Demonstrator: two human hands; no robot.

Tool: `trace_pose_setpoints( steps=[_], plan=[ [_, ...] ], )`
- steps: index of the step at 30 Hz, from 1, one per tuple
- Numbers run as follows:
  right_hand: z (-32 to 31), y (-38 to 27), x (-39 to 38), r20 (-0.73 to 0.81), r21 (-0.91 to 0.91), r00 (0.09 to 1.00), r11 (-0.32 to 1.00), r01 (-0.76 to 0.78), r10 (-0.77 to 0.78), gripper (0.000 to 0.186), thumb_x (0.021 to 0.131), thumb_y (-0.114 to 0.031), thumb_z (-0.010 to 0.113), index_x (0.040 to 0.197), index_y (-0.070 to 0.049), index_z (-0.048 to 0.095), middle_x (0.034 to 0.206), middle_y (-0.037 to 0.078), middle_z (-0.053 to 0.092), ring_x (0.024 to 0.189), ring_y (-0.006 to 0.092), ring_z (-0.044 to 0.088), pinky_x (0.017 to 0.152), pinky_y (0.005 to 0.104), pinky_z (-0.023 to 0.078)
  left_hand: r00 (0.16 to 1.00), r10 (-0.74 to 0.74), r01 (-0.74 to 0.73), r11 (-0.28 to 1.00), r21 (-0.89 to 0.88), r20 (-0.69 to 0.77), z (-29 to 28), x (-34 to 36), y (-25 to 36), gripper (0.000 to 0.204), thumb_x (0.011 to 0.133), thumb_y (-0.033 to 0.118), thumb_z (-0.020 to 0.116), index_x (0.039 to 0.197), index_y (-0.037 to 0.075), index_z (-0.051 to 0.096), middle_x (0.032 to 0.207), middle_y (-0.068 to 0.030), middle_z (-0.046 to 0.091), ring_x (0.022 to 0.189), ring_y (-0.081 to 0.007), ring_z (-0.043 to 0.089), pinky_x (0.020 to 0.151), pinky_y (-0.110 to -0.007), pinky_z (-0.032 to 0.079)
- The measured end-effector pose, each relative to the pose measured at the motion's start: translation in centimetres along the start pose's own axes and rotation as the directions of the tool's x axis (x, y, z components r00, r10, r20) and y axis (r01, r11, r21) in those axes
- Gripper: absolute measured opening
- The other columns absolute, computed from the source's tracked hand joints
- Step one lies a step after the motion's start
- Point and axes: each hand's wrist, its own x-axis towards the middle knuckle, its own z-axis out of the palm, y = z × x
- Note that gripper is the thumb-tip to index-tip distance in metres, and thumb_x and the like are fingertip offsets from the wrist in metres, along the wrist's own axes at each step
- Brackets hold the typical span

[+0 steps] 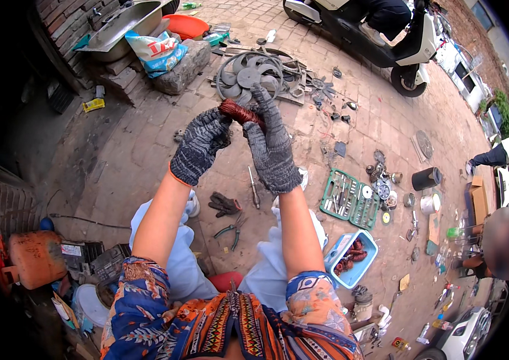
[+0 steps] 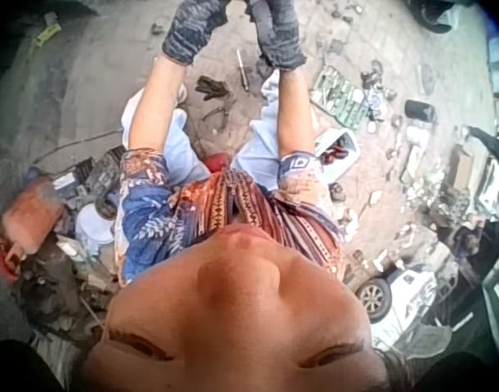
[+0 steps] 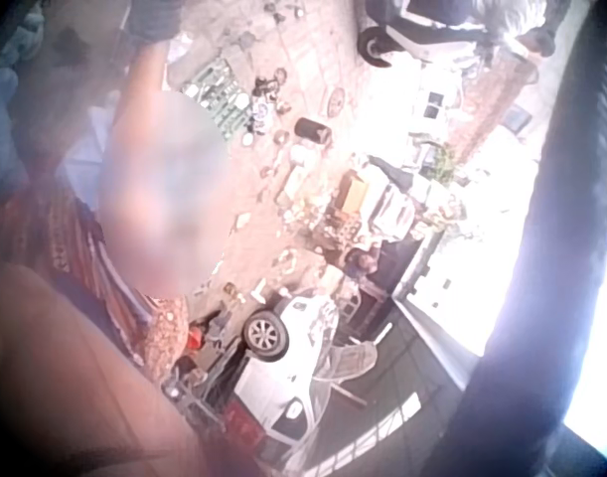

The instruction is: The person puts on a pair of work gloves and then picks up a copper wire coil. They manipulate the coil with both hands, rotating and inspecting it closely. The person then picks up a metal gear and holds it alongside the coil, appearing to compare or prepare to assemble the parts.

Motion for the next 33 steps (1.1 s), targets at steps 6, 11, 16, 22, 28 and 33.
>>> trace_pose_setpoints(
  steps=[6, 11, 16, 22, 28, 33],
  plan=[
    [0.4, 1.1, 0.5, -0.019, -0.012, 0.997, 0.997, 0.078, -0.079, 0.063, 0.078, -0.007, 0.07, 0.132, -0.003, 0.038, 0.115, 0.009, 0.052, 0.097, 0.0152, 0.053, 0.087, 0.0284, 0.045, 0.783, -0.575, 0.573, 0.522, -0.632, 0.236, 0.2, 0.9, 1.2, 0.03, 0.081, 0.004, 0.061, 0.111, 0.006, 0.06, 0.104, -0.0049, 0.063, 0.087, -0.0142, 0.059, 0.077, -0.027, 0.049],
    [0.9, 0.7, 0.2, 0.015, -0.12, 0.997, 0.989, 0.081, -0.079, 0.058, 0.07, -0.011, 0.079, 0.118, -0.002, 0.049, 0.106, 0.008, 0.058, 0.098, 0.0167, 0.056, 0.087, 0.0299, 0.047, 0.879, -0.44, 0.431, 0.569, -0.701, 0.184, 1.1, 0.0, 0.0, 0.019, 0.088, 0.01, 0.056, 0.106, 0.007, 0.061, 0.089, -0.0021, 0.064, 0.078, -0.0086, 0.059, 0.069, -0.023, 0.049],
    [1.2, 1.7, 0.4, -0.045, -0.148, 0.994, 0.985, 0.093, -0.101, 0.041, 0.076, -0.011, 0.074, 0.111, -0.002, 0.055, 0.094, 0.007, 0.063, 0.085, 0.0144, 0.061, 0.077, 0.0272, 0.051, 0.814, -0.425, 0.534, 0.279, -0.798, 0.396, 0.9, -0.1, -0.5, 0.013, 0.09, 0.015, 0.054, 0.098, 0.006, 0.061, 0.084, -0.0011, 0.062, 0.07, -0.008, 0.057, 0.063, -0.02, 0.047],
    [0.6, 2.5, 0.7, -0.089, 0.144, 0.983, 0.979, -0.144, 0.158, 0.03, 0.085, -0.01, 0.062, 0.112, 0.001, 0.053, 0.086, 0.008, 0.063, 0.06, 0.0101, 0.058, 0.05, 0.0221, 0.047, 0.839, -0.406, 0.508, 0.346, -0.789, 0.362, 1.0, 0.7, 1.5, 0.018, 0.09, 0.016, 0.055, 0.103, 0.003, 0.057, 0.089, -0.003, 0.061, 0.08, -0.0111, 0.059, 0.068, -0.024, 0.048],
    [0.1, 0.3, 0.4, 0.083, 0.215, 0.946, 0.921, -0.325, 0.315, 0.027, 0.085, -0.014, 0.063, 0.107, 0.0, 0.054, 0.077, 0.005, 0.062, 0.055, 0.0081, 0.056, 0.047, 0.0216, 0.045, 0.857, -0.34, 0.515, 0.59, -0.622, 0.387, -2.4, 1.7, 2.8, 0.044, 0.086, 0.014, 0.059, 0.128, 0.005, 0.046, 0.107, -0.0045, 0.058, 0.091, -0.0112, 0.057, 0.069, -0.024, 0.047],
    [-0.3, 0.2, 0.6, 0.092, 0.347, 0.932, 0.866, -0.361, 0.352, 0.028, 0.086, -0.022, 0.061, 0.105, -0.004, 0.055, 0.073, 0.003, 0.06, 0.052, 0.0072, 0.052, 0.043, 0.0201, 0.039, 0.74, -0.434, 0.667, 0.573, -0.477, 0.514, -5.0, 1.4, 1.5, 0.05, 0.085, 0.014, 0.058, 0.133, 0.009, 0.043, 0.109, -0.0042, 0.059, 0.087, -0.0109, 0.06, 0.06, -0.022, 0.046]
  ],
)
